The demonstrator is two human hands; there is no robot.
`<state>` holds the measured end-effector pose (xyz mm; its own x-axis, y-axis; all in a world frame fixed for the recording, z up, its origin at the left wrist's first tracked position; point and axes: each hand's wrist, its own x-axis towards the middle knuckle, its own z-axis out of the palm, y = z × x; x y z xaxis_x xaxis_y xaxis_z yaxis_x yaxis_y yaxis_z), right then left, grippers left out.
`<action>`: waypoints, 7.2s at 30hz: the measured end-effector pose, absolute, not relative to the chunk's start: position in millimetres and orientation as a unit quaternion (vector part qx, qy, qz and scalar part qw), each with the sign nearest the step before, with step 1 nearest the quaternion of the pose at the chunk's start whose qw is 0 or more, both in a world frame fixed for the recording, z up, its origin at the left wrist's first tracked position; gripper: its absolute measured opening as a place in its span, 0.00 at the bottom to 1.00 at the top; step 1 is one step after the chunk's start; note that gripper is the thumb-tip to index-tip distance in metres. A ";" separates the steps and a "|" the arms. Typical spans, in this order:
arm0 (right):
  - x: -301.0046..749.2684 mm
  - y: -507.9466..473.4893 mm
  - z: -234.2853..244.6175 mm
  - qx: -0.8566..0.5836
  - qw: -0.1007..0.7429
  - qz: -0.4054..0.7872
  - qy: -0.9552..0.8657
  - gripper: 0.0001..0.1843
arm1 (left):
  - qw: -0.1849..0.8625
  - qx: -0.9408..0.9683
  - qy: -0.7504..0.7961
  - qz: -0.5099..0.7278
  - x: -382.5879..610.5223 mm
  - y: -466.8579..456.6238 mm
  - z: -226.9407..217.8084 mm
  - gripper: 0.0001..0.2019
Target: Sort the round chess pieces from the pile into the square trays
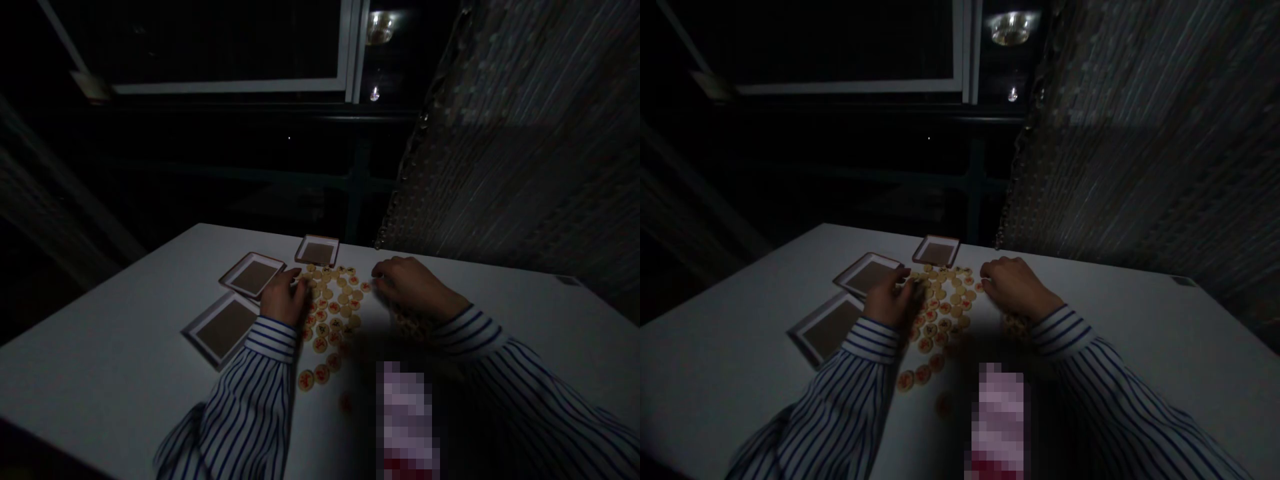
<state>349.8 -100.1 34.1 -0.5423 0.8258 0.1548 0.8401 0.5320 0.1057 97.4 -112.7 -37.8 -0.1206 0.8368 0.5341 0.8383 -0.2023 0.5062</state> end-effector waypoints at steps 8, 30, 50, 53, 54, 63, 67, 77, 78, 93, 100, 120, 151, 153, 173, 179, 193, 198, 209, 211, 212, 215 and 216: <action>290.8 -75.2 19.4 -0.520 -0.016 -0.059 -0.852 0.14 | -0.001 -0.706 -0.613 -0.355 108.2 -114.1 -42.5 0.14; 278.4 -69.0 -16.6 -0.560 0.025 -0.046 -0.827 0.13 | -0.028 -0.737 -0.604 -0.303 119.0 -116.1 -46.2 0.14; 278.4 -59.8 -13.7 -0.502 0.286 0.342 -0.741 0.10 | -0.037 -0.737 -0.594 -0.319 120.8 -115.0 -49.8 0.14; 275.9 -60.7 -11.1 -0.474 0.309 0.435 -0.701 0.08 | -0.040 -0.734 -0.596 -0.323 121.1 -114.6 -49.3 0.15; 275.4 -61.4 -9.8 -0.468 0.312 0.450 -0.694 0.08 | -0.041 -0.733 -0.596 -0.324 121.1 -114.6 -49.0 0.15; 273.3 -66.6 -4.0 -0.422 0.330 0.521 -0.665 0.05 | -0.024 -0.731 -0.584 -0.353 121.2 -113.9 -49.7 0.15; 272.6 -68.4 -2.0 -0.410 0.323 0.539 -0.661 0.05 | -0.015 -0.729 -0.578 -0.366 121.6 -115.1 -49.3 0.15; 275.4 -63.5 -9.7 -0.401 0.323 0.530 -0.674 0.06 | -0.010 -0.730 -0.561 -0.389 121.9 -116.7 -48.7 0.14; 275.5 -63.7 -10.0 -0.403 0.325 0.525 -0.675 0.07 | -0.013 -0.729 -0.559 -0.394 121.7 -116.2 -49.4 0.14; 276.9 -65.3 -9.9 -0.383 0.366 0.487 -0.694 0.10 | -0.268 -0.594 -0.529 -0.543 125.6 -113.5 -44.9 0.10; 274.6 -72.6 -11.0 -0.347 0.341 0.407 -0.773 0.16 | -0.342 -0.527 -0.497 -0.599 123.1 -109.0 -47.6 0.11; 290.0 -62.3 -18.2 -0.510 0.267 0.097 -0.812 0.16 | -0.071 -0.719 -0.597 -0.350 125.3 -116.9 -51.1 0.14; 306.0 -57.2 -16.5 -0.560 0.110 0.022 -0.821 0.14 | -0.070 -0.702 -0.631 -0.322 123.9 -115.9 -49.7 0.13; 309.3 -56.7 -14.3 -0.555 0.097 0.035 -0.825 0.13 | -0.069 -0.703 -0.631 -0.321 123.9 -114.9 -51.0 0.13; 313.8 -58.0 -19.0 -0.527 0.040 0.057 -0.847 0.18 | -0.064 -0.718 -0.619 -0.312 125.7 -118.4 -47.9 0.13; 313.0 -58.6 -18.5 -0.523 0.031 0.061 -0.850 0.18 | -0.069 -0.725 -0.613 -0.306 126.8 -118.6 -47.4 0.13; 310.8 -55.6 -13.9 -0.502 0.160 0.164 -0.834 0.16 | -0.063 -0.729 -0.600 -0.324 128.2 -120.2 -46.0 0.13; 304.6 -57.1 -10.4 -0.442 0.211 0.313 -0.814 0.17 | -0.066 -0.724 -0.593 -0.345 128.4 -120.5 -44.3 0.13; 300.1 -64.7 -3.1 -0.336 0.195 0.456 -0.801 0.23 | -0.062 -0.713 -0.571 -0.401 128.6 -119.4 -48.4 0.13; 299.6 -64.1 -3.9 -0.328 0.195 0.460 -0.802 0.23 | -0.059 -0.718 -0.565 -0.403 128.4 -119.1 -49.0 0.12; 299.3 -63.8 -4.3 -0.328 0.196 0.461 -0.801 0.23 | -0.057 -0.720 -0.563 -0.402 128.2 -118.9 -48.9 0.11; 298.5 -63.6 -4.8 -0.331 0.194 0.462 -0.799 0.23 | -0.055 -0.724 -0.559 -0.399 127.6 -118.8 -47.1 0.10; 298.2 -63.8 -4.7 -0.334 0.194 0.463 -0.798 0.23 | -0.057 -0.727 -0.557 -0.398 127.5 -119.0 -46.1 0.10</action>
